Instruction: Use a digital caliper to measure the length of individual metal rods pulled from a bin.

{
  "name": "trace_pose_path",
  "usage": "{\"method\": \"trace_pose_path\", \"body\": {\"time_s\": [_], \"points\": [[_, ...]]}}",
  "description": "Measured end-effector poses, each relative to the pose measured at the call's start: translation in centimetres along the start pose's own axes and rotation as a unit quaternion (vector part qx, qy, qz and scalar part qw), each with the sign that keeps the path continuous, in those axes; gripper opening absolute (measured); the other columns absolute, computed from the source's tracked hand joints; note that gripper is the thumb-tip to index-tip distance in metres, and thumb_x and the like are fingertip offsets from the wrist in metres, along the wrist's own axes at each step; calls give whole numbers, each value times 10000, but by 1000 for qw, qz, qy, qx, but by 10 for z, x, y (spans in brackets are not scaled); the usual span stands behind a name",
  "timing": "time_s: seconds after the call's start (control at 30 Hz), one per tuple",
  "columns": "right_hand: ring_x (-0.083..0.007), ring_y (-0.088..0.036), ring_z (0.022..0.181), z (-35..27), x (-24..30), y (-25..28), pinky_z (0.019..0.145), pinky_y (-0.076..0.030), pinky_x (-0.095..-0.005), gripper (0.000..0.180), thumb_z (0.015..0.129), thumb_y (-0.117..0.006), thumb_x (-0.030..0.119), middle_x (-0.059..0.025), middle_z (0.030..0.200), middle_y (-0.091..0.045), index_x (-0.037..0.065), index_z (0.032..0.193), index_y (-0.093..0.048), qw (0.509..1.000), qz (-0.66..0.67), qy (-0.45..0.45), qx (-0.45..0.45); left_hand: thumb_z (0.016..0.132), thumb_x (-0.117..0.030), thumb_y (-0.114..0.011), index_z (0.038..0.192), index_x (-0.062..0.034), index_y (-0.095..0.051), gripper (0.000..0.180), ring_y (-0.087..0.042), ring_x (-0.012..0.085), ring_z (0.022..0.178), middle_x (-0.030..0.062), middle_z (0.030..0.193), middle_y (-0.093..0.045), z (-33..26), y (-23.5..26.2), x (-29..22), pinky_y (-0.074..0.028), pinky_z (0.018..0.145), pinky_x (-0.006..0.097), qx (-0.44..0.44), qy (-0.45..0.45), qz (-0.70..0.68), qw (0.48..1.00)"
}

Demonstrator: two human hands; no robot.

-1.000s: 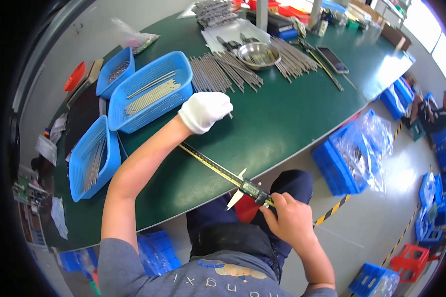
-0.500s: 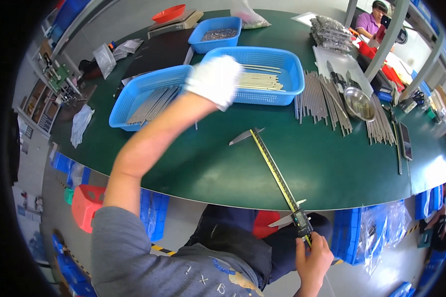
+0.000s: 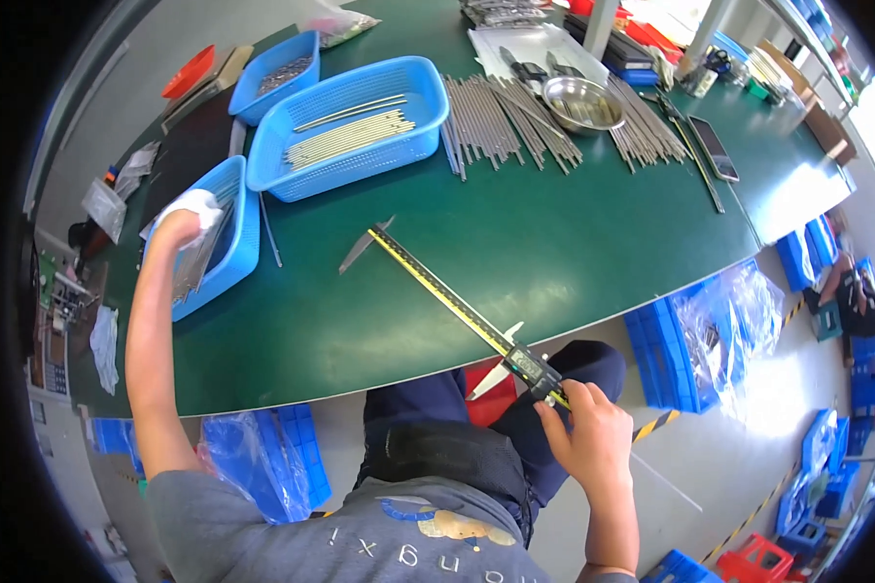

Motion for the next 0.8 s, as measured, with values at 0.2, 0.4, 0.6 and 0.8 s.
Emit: {"method": "trace_pose_path", "body": {"time_s": [0.2,0.4,0.6,0.8], "points": [[-217,-580,557,3,2,-3,512,-439,-319,275,740,-737,200,-92,701,-569,22,913,-615,1000,-11,-10,13,930,-91,-456,1081,-57,-616,223,-453,74,621,8,717,-477,-53,38,-58,-415,586,257,-132,-9,-426,895],[-256,-588,573,1,-1,1,521,-450,-349,290,763,-723,257,-82,707,-576,51,939,-623,999,-5,-27,20,691,-80,-604,902,-95,-642,215,-594,259,703,57,758,-582,-164,-8,-244,-519,699,345,-252,-565,-233,751],[-254,-595,586,2,1,1,533,-460,-333,293,757,-732,227,-102,750,-603,31,937,-611,999,-9,-31,20,647,-76,-616,898,-107,-659,256,-633,245,824,60,891,-636,-165,-58,-259,-513,857,395,-207,-562,-254,759],[-242,-580,571,1,1,3,526,-450,-320,283,754,-731,190,-107,743,-595,17,937,-602,999,-15,-34,22,683,-90,-610,861,-82,-635,180,-616,242,803,54,843,-601,-153,-63,-258,-526,835,409,-177,-516,-285,788]]}}
Point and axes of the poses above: each hand's wrist, its own z-axis towards the middle knuckle, its own y-axis out of the back of the hand, x = y × z, the point moved 7 cm from there along z, towards the middle knuckle
